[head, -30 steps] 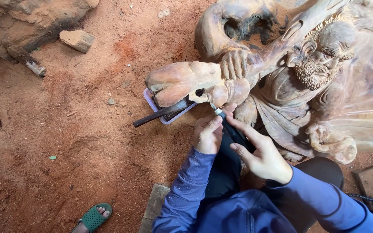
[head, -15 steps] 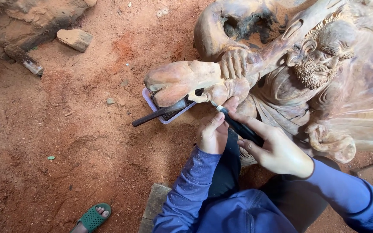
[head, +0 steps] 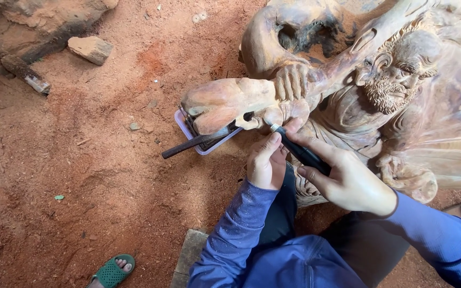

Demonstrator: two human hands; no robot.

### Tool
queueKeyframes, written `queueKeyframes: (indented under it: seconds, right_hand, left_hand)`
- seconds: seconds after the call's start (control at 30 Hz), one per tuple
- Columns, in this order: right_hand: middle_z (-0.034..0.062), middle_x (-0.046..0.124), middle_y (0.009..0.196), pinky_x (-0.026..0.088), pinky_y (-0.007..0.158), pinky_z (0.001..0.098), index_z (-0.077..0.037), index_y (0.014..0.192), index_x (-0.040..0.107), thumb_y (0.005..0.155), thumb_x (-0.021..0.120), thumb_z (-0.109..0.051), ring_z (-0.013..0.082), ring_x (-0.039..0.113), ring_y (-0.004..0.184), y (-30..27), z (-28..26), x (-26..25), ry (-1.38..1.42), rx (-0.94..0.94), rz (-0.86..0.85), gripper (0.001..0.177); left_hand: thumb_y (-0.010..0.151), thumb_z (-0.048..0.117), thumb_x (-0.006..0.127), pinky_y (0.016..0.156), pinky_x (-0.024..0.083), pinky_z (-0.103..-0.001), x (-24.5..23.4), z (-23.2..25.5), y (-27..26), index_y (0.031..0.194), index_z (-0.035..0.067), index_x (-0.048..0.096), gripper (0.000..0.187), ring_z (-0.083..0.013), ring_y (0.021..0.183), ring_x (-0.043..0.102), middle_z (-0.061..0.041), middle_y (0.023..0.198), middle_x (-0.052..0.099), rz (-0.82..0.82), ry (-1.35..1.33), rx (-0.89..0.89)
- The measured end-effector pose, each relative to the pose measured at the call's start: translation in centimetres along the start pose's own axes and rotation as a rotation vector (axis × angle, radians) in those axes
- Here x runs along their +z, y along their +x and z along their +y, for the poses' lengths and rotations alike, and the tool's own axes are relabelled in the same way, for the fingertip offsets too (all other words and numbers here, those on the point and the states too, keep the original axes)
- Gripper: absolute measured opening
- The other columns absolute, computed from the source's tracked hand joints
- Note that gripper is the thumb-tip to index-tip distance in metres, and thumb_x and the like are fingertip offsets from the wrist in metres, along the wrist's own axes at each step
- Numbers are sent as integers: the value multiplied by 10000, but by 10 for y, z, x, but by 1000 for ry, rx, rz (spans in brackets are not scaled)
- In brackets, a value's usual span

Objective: Carving intricate details into a wooden statue using a handheld rotary power tool

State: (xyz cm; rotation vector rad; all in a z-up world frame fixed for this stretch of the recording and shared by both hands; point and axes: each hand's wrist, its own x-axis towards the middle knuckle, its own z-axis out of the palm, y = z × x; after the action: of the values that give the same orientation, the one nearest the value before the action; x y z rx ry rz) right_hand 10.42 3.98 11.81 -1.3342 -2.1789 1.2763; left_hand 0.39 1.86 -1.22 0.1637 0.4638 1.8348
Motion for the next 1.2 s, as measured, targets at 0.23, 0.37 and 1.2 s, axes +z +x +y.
queueKeyframes:
  seconds: [0.23, 0.37, 1.2]
  right_hand:
    - [202, 758, 1179, 535, 896, 584, -186, 1371, 667, 820, 732, -119, 415, 687, 1146, 1, -6, -2, -27, 17, -18, 559]
    - [203, 761, 1162, 540, 875, 578, -199, 1374, 664, 821, 728, -122, 417, 694, 1121, 2, -6, -4, -45, 32, -28, 562]
    - [208, 779, 1062, 570, 746, 541, -278, 1393, 648, 827, 702, -140, 426, 736, 968, 17, -18, -10, -190, 146, -94, 585]
  left_hand:
    - [1010, 109, 615, 1079, 494, -349, -1, -1, 1, 1167, -128, 694, 296, -309, 1249, 620, -303, 1293, 645, -12, 6, 2]
    - [986, 86, 660, 912, 510, -281, 22, 13, -6, 1072, -79, 722, 197, -204, 998, 687, -167, 1046, 725, 58, -46, -14]
    - [990, 143, 676, 985, 545, -349, 22, 10, -1, 1088, 12, 722, 170, -232, 1052, 709, -175, 1128, 737, 173, -261, -141]
